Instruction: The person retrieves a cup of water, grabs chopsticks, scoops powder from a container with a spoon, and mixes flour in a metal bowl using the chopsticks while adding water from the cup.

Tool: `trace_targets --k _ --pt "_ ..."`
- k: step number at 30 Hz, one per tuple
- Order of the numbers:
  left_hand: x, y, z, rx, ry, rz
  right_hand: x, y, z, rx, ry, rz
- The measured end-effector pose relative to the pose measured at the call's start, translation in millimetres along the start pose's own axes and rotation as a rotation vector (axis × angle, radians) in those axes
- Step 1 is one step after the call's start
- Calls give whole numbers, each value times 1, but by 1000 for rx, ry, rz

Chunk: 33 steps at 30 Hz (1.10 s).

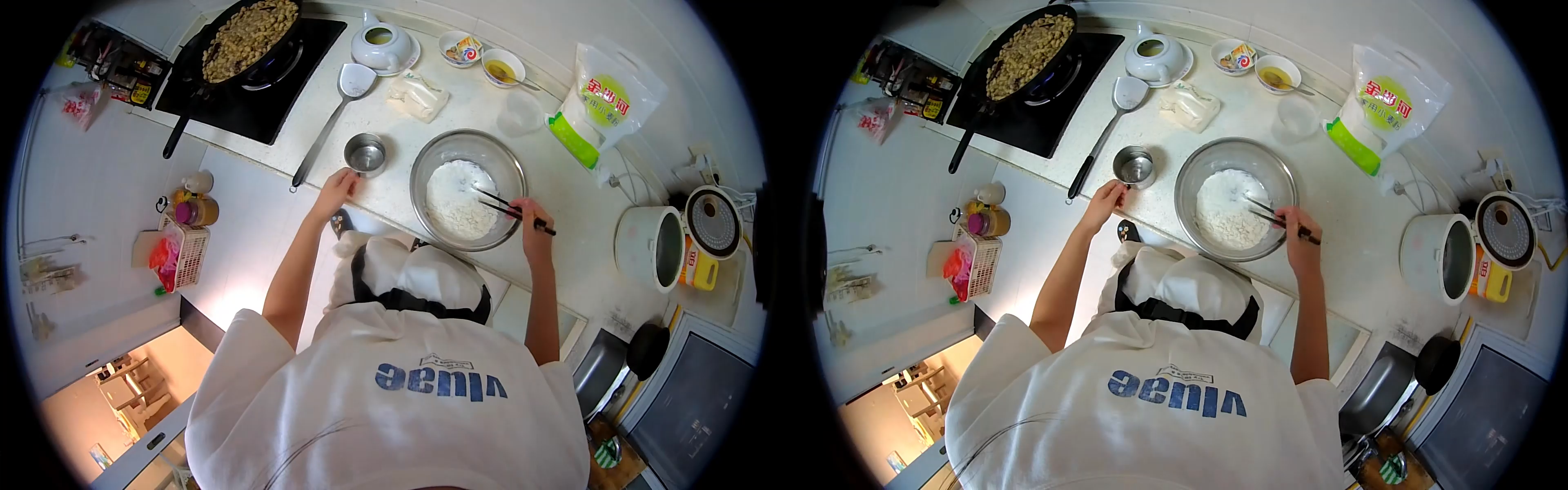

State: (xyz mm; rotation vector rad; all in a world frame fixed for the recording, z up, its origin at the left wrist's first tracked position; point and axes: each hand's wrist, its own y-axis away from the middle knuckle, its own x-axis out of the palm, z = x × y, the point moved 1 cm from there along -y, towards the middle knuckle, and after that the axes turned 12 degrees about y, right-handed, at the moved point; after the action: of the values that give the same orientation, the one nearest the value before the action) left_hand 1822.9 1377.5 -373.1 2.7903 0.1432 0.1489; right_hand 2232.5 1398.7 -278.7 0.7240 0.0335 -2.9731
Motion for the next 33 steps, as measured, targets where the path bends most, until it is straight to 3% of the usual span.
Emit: trace_targets --k 7,21,24,27,30,33 --pt "5 37 -18 61 138 -47 2 22 3 6 110 35" --pt "72 54 -115 344 -323 -14 33 26 -8 -21 -21 -224" --pt "80 50 -120 393 -385 -18 30 25 12 -134 191 -192" --pt "82 46 -121 415 -400 -6 38 22 11 -56 129 -161" --pt "83 46 -123 368 -420 -3 47 15 16 -140 206 -188" --pt "81 40 -117 382 -348 -4 50 18 18 -248 194 140"
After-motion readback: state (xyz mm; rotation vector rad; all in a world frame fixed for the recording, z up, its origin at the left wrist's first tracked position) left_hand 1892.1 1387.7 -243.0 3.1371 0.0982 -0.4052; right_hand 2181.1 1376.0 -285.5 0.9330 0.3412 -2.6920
